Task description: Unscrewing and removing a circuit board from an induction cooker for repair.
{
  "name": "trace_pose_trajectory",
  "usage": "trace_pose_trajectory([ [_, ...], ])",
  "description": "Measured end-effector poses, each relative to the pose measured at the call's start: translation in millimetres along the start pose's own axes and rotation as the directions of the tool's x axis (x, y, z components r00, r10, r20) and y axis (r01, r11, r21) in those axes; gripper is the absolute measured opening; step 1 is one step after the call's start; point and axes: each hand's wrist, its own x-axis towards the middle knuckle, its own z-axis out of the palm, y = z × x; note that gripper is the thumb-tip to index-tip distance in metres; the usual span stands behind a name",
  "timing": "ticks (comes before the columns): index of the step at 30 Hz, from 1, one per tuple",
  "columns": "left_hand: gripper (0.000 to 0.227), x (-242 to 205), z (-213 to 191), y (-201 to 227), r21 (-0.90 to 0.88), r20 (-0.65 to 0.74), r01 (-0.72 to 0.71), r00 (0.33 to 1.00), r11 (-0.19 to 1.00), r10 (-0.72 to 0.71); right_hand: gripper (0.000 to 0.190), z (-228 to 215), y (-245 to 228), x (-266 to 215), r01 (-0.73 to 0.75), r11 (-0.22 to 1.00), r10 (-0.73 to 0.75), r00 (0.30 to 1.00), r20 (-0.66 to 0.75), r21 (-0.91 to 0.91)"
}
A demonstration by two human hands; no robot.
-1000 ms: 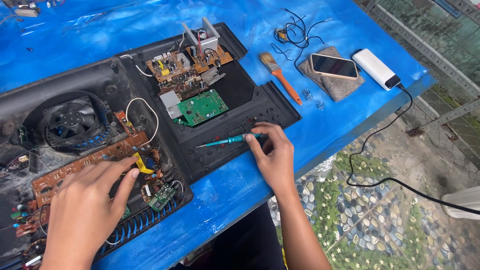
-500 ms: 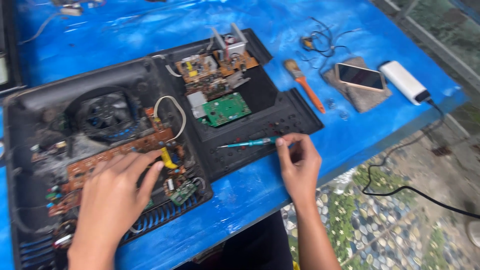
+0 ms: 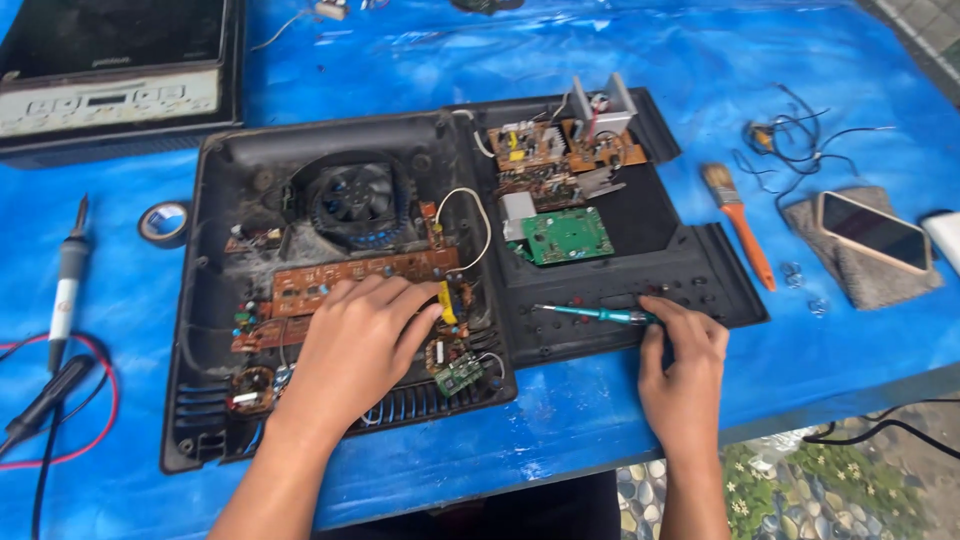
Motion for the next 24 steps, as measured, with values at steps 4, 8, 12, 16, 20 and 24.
trace_pose_trajectory([
  [4,0.029,-1.4,0.0,1.3,0.01,0.005,0.039,0.999,0.999,-0.039,0.033,-0.6,1.0,-3.0,-0.062,0.998,0.062,0.995,0.082,0.005],
  [8,0.027,-0.4,1.4,1.2,0.025,0.003,0.03,1.0,0.999,-0.03,0.031,-0.6,-0.3,-3.5,-0.093,0.995,0.094,0.995,0.037,-0.035],
  [12,0.026,0.0,2.0,1.1,0.024,0.001,0.027,1.0,0.999,-0.028,0.03,-2.1,-4.2,-3.3,-0.171,0.984,0.173,0.984,0.045,-0.042],
  [16,0.027,-1.6,4.3,0.3,0.056,0.016,0.007,1.0,0.998,-0.008,0.03,-1.1,-1.5,-4.0,-0.189,0.981,0.191,0.981,0.046,-0.044],
  [20,0.025,-1.5,2.1,1.3,0.047,0.004,0.009,1.0,0.999,-0.009,0.031,-1.8,-4.1,-4.0,-0.235,0.971,0.237,0.97,0.05,-0.043],
  [24,0.024,-1.8,1.9,1.0,0.051,-0.008,-0.003,1.0,0.999,0.003,0.033,-0.7,0.7,-3.9,-0.226,0.973,0.228,0.973,0.045,-0.055],
])
